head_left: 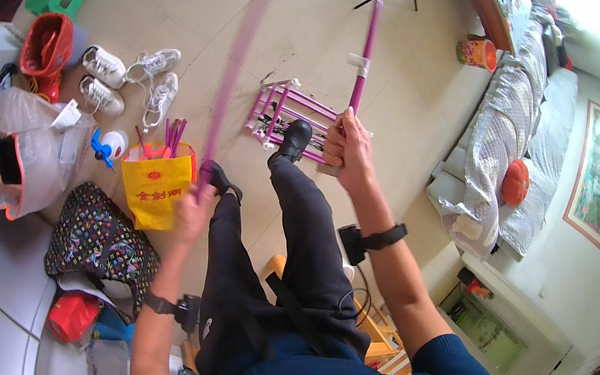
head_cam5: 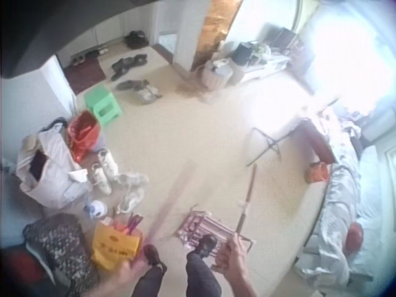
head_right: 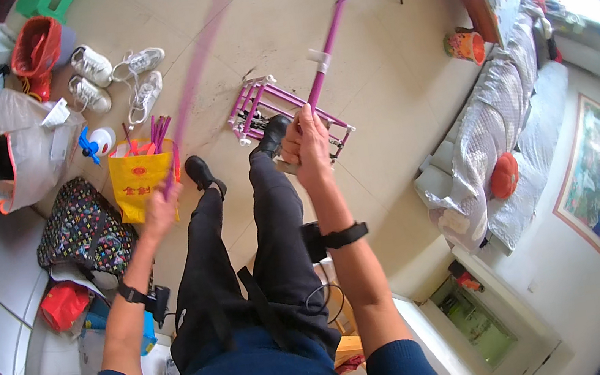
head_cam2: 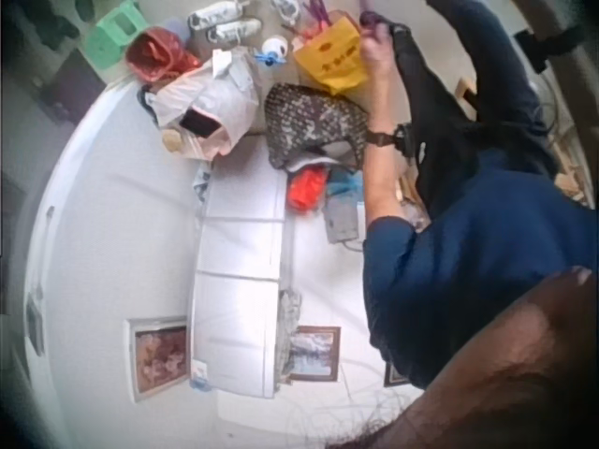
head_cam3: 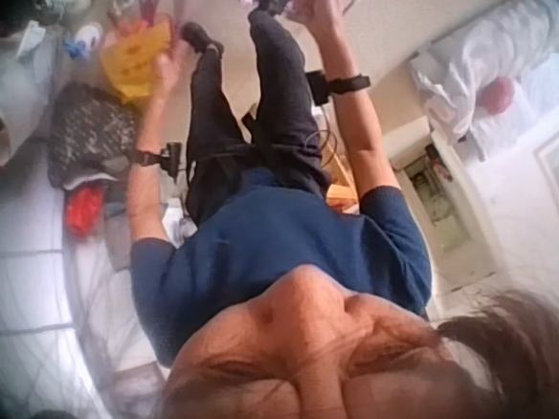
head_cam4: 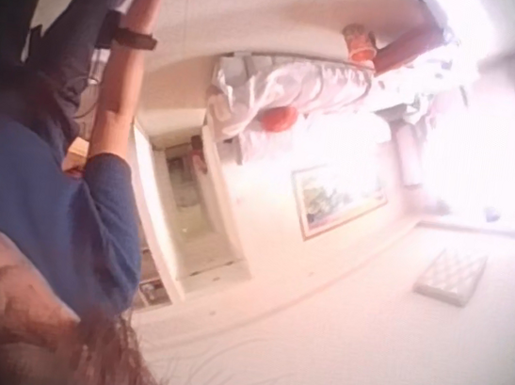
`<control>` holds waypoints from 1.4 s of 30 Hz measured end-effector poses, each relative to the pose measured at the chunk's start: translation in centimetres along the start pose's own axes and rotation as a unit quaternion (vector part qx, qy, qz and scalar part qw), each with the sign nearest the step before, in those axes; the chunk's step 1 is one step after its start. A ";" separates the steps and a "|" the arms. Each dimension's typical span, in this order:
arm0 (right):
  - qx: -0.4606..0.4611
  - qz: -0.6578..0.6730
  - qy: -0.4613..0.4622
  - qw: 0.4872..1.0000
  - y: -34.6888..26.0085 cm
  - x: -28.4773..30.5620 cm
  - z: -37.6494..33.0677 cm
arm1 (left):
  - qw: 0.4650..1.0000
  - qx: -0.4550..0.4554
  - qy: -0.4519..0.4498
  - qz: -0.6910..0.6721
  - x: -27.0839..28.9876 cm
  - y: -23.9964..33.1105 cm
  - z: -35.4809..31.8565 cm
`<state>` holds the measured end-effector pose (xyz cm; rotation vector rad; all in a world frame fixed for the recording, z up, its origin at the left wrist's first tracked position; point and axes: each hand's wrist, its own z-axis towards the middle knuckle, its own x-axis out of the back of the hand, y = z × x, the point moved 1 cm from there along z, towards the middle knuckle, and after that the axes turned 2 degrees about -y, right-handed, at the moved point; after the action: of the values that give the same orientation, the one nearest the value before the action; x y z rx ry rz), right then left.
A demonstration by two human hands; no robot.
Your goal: The person disassembles a pink metal drying rack by hand, removing rods and joints one by one. The person places the disassembled parts into a yellow and red shopping bag.
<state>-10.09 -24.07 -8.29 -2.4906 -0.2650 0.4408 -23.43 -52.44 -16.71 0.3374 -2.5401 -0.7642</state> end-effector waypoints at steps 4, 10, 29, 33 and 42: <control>-0.170 -0.237 -0.133 0.947 -1.0 -0.2 -2.6 | 0.984 -0.125 0.118 -0.036 7.8 0.6 2.5; -0.211 -0.590 -0.251 0.738 -2.4 -2.0 -4.2 | 0.867 -0.465 0.017 0.181 13.1 8.1 4.8; 0.230 -0.845 -0.185 0.446 3.1 0.6 1.5 | 0.887 -0.315 -0.007 0.337 7.1 4.0 5.8; 0.252 -0.854 -0.177 0.419 5.1 2.5 2.2 | 0.896 -0.305 0.010 0.324 4.6 2.6 5.7; 0.175 -0.873 -0.197 0.411 4.0 11.3 5.4 | 0.916 -0.252 -0.058 0.305 -5.9 2.5 6.7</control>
<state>-1.30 -21.34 -17.66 -0.5382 -2.2336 0.0326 -21.88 -45.25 -22.38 -0.6557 -2.2252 -1.1413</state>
